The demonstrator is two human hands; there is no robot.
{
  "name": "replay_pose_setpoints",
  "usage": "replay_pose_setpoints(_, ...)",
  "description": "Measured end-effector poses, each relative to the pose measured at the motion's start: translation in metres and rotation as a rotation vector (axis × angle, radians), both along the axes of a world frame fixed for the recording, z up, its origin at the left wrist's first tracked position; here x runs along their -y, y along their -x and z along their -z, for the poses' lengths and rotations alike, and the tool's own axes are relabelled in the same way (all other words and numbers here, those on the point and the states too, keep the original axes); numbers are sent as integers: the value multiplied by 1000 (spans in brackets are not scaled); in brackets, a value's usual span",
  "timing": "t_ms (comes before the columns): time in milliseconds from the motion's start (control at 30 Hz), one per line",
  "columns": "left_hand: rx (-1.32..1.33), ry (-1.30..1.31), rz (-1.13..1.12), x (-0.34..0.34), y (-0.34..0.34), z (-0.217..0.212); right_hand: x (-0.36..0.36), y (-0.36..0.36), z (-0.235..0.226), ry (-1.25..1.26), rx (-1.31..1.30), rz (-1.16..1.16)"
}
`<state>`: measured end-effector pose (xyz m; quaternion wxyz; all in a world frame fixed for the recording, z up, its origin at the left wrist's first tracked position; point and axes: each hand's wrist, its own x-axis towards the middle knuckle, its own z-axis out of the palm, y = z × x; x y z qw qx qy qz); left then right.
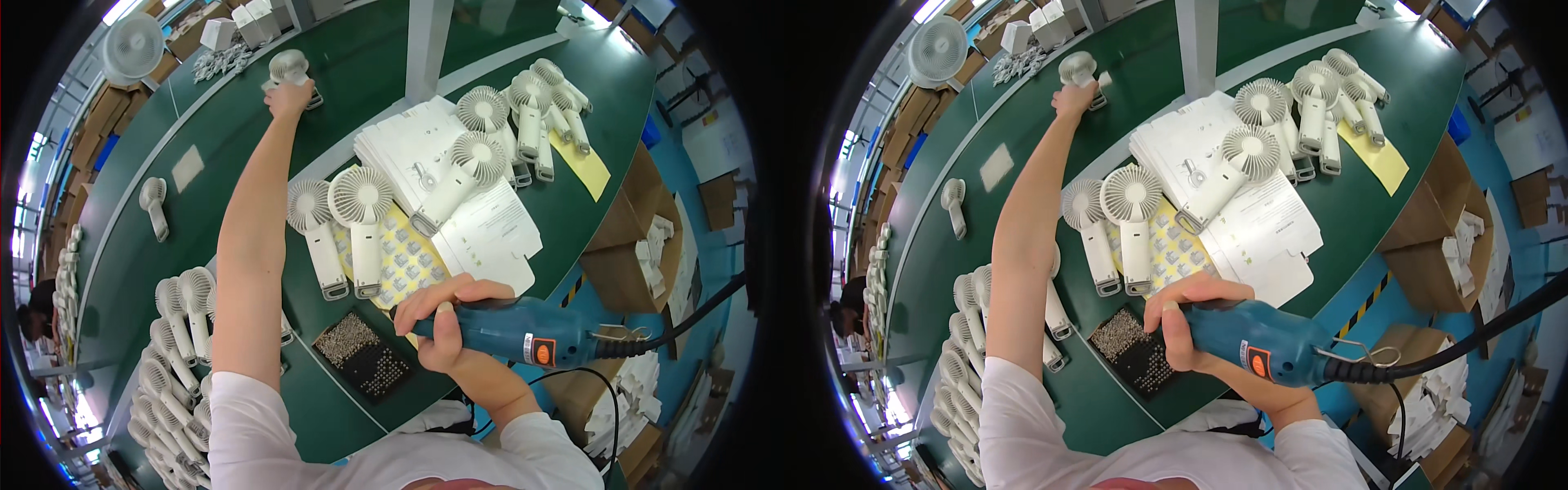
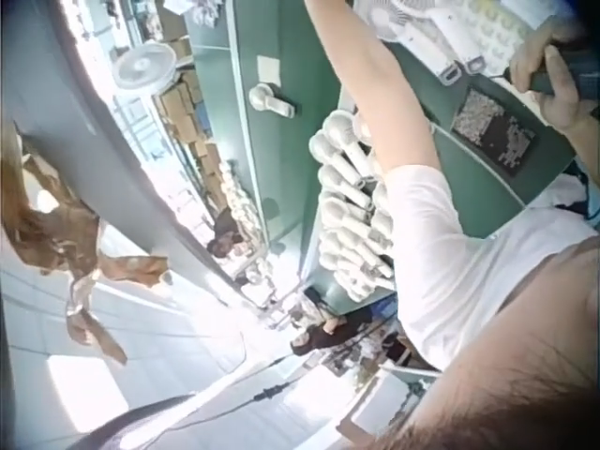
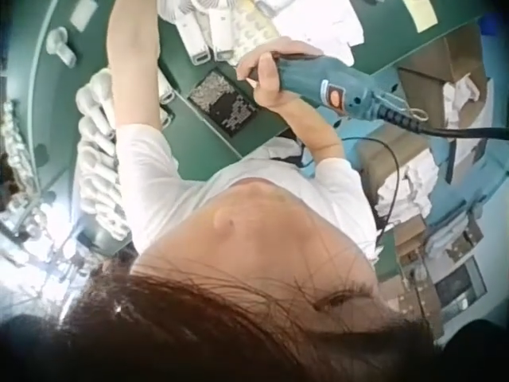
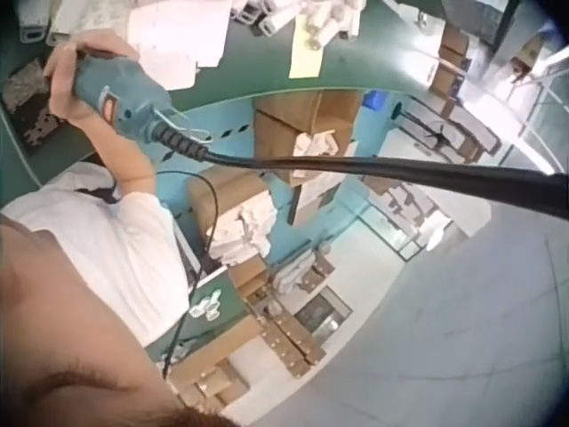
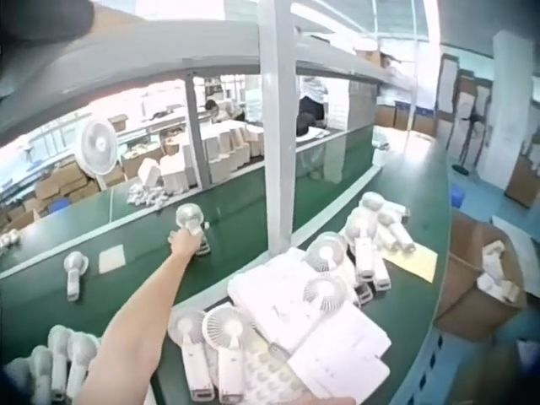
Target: Assembling portable hand fans by securing screws with an electric screwdriver on an assembly line.
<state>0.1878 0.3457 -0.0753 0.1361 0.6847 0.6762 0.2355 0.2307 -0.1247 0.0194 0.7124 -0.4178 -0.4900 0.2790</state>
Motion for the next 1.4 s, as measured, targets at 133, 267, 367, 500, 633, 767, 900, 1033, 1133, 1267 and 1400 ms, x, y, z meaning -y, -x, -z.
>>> replay_pose_setpoints(133, 238, 44, 184, 30, -9, -14, 0, 1, 11, -65, -41, 87)
replay_pose_setpoints(267, 549, 356, 212, 73, 35, -48, -4, 5, 7, -127, -74, 78)
replay_pose_setpoints(367, 1128, 161, 359, 141, 76, -84, -8, 10, 5, -195, -139, 100)
replay_pose_setpoints(500, 1355, -63, 459, 245, 128, -131, -12, 20, 2, -234, -236, 85)
replay_pose_setpoints(633, 1301, -132, 464, 340, 178, -138, -13, 26, -1, -267, -203, 108)
replay_pose_setpoints(767, 985, -149, 115, 423, 223, -101, -12, 38, -2, -284, -307, 84)
replay_pose_setpoints(900, 665, -134, 179, 497, 243, -51, -4, 47, -15, -202, -332, 82)
replay_pose_setpoints(1033, 527, 159, 170, 529, 256, -12, 6, 52, -8, -154, -256, 64)
replay_pose_setpoints(1133, 447, 86, 253, 528, 255, -8, 17, 53, -6, -120, -178, 69)
replay_pose_setpoints(1267, 1110, 425, 186, 501, 250, -43, 19, 54, 3, -128, -12, 79)
replay_pose_setpoints(1400, 1470, 441, 132, 493, 239, -43, 17, 54, 7, -112, 62, 44)
